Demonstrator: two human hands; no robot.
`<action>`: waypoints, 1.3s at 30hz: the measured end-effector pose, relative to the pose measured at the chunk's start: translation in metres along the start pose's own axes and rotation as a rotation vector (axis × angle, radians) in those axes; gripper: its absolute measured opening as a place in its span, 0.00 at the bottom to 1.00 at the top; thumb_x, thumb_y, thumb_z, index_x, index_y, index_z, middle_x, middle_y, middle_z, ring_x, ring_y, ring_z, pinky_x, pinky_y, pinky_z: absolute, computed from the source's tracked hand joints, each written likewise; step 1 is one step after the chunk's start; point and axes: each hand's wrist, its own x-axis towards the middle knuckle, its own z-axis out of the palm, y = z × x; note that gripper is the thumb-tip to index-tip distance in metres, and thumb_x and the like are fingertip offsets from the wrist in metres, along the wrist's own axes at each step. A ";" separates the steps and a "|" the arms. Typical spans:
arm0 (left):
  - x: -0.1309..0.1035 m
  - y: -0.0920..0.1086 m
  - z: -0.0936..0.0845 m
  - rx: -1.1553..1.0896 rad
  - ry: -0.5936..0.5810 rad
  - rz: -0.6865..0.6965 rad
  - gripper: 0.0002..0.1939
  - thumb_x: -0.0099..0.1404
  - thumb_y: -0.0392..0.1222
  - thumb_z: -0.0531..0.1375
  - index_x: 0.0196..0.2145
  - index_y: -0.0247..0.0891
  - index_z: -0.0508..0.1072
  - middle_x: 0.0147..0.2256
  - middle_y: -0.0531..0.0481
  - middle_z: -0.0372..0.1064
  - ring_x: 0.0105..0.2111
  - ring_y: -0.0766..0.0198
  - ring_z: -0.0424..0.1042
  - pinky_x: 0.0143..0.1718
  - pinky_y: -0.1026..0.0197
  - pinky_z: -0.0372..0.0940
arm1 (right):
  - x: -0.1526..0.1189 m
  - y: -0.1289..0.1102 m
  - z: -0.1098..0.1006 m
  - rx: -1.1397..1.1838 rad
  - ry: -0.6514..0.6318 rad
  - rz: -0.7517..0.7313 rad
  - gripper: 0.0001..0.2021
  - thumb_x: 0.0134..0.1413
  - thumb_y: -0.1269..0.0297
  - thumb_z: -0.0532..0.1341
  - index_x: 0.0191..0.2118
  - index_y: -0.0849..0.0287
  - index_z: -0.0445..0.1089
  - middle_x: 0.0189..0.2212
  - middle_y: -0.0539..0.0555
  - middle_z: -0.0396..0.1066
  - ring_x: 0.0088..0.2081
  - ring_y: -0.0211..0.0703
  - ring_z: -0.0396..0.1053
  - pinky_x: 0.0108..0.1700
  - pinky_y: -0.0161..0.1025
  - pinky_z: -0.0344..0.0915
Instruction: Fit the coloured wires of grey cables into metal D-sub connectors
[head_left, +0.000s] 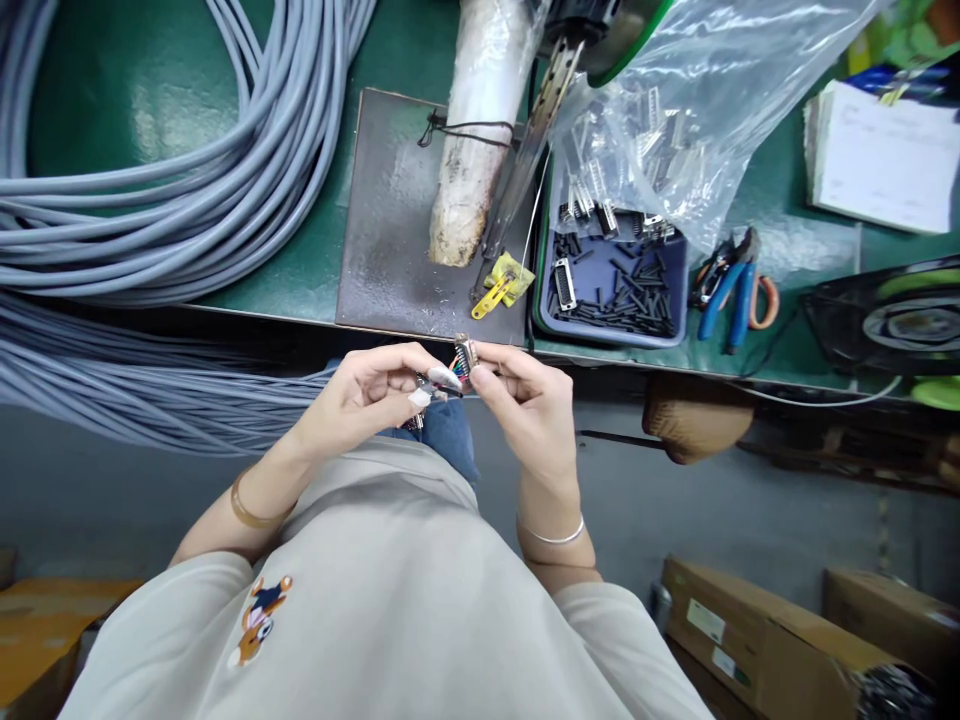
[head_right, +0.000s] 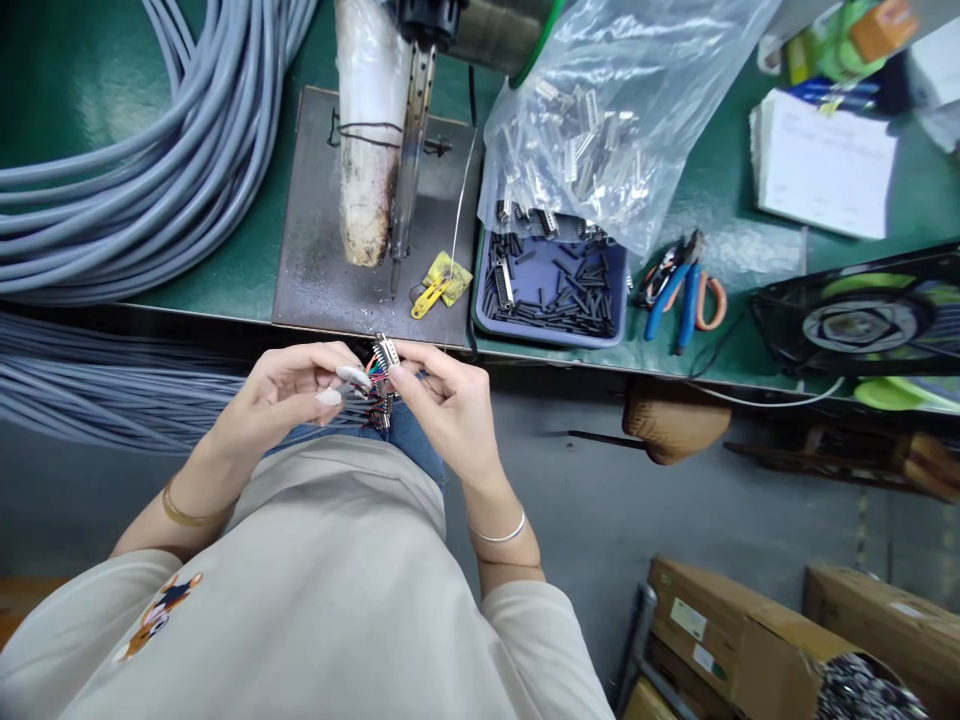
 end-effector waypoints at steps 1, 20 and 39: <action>0.001 -0.001 0.002 0.072 0.011 0.049 0.05 0.65 0.38 0.68 0.40 0.39 0.83 0.35 0.48 0.76 0.27 0.72 0.71 0.25 0.70 0.66 | 0.000 -0.001 0.000 0.044 -0.003 0.011 0.15 0.62 0.53 0.65 0.47 0.56 0.80 0.28 0.49 0.77 0.24 0.33 0.68 0.25 0.31 0.65; -0.002 -0.016 0.017 0.926 0.178 0.554 0.06 0.68 0.29 0.61 0.36 0.37 0.74 0.37 0.46 0.77 0.33 0.67 0.74 0.35 0.65 0.68 | -0.002 -0.005 -0.003 -0.032 0.057 -0.044 0.14 0.62 0.59 0.65 0.51 0.55 0.80 0.27 0.48 0.75 0.23 0.31 0.65 0.26 0.31 0.65; 0.000 -0.019 0.018 0.826 0.238 0.514 0.02 0.64 0.33 0.68 0.35 0.37 0.81 0.35 0.48 0.79 0.27 0.71 0.73 0.27 0.70 0.66 | 0.000 0.002 -0.002 -0.113 0.075 -0.078 0.13 0.65 0.56 0.63 0.49 0.53 0.81 0.37 0.52 0.82 0.26 0.37 0.73 0.29 0.37 0.73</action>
